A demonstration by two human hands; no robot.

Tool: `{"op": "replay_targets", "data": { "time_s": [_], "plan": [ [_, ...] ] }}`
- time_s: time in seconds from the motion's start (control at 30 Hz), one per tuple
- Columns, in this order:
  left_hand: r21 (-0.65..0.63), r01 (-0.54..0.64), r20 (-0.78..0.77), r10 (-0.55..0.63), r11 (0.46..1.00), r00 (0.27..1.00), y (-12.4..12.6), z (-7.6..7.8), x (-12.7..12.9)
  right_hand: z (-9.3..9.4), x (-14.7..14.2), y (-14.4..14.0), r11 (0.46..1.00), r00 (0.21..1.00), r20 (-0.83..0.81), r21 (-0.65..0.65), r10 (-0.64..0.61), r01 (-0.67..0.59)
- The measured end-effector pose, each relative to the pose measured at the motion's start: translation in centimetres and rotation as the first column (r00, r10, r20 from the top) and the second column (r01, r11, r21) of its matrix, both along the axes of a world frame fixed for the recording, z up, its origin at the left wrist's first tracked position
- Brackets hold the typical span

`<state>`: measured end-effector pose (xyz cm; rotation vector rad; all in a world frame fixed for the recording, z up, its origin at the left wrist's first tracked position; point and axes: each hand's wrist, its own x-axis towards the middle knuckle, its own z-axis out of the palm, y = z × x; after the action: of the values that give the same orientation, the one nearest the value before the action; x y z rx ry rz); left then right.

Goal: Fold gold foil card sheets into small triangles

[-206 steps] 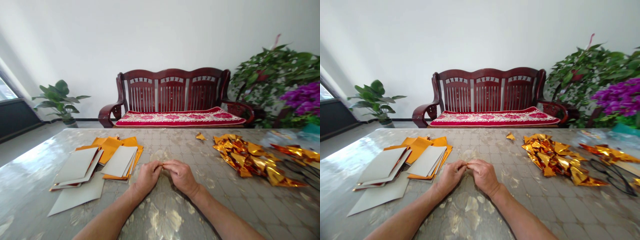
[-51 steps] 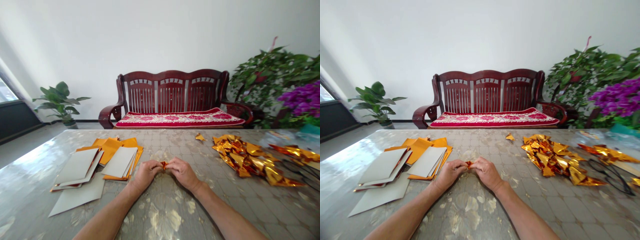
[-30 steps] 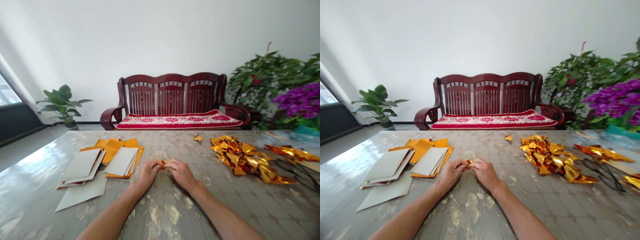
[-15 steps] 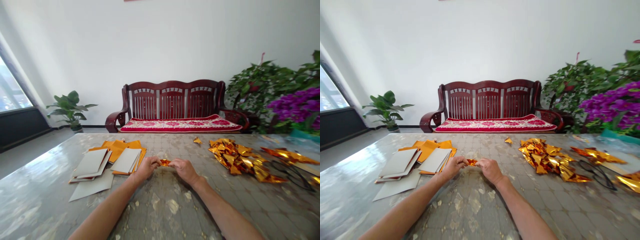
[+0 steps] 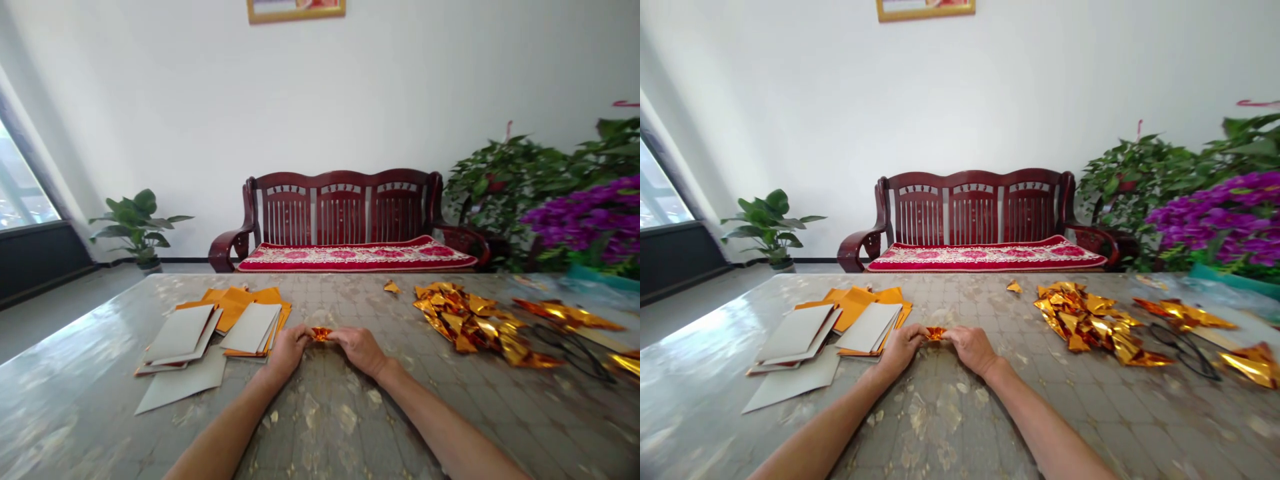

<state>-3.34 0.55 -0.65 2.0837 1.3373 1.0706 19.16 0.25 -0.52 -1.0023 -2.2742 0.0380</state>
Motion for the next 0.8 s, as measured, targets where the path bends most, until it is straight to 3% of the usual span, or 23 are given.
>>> {"op": "replay_targets", "data": {
  "time_s": [0.13, 0.3, 0.53, 0.8],
  "plan": [
    [0.021, -0.009, -0.012, 0.009, 1.0, 1.0, 0.0, -0.1, -0.2, 0.2, -0.2, 0.0, 0.999, 0.998, -0.034, 0.01, 0.044, -0.043],
    [0.02, 0.013, -0.004, -0.013, 1.0, 1.0, -0.3, 0.3, -0.3, 0.7, -0.4, -0.2, 1.0, 0.989, -0.145, 0.009, 0.006, -0.005],
    [-0.038, 0.048, 0.062, -0.046, 0.998, 0.997, -0.6, 0.2, -0.1, 1.5, -0.5, -0.9, 0.992, 0.926, -0.376, -0.103, 0.028, -0.071],
    [-0.017, 0.147, 0.073, -0.145, 0.989, 0.987, -1.5, 0.5, 0.1, 2.6, 1.5, -1.8, 0.992, 0.926, -0.371, -0.121, -0.068, 0.025]
  ]
}}
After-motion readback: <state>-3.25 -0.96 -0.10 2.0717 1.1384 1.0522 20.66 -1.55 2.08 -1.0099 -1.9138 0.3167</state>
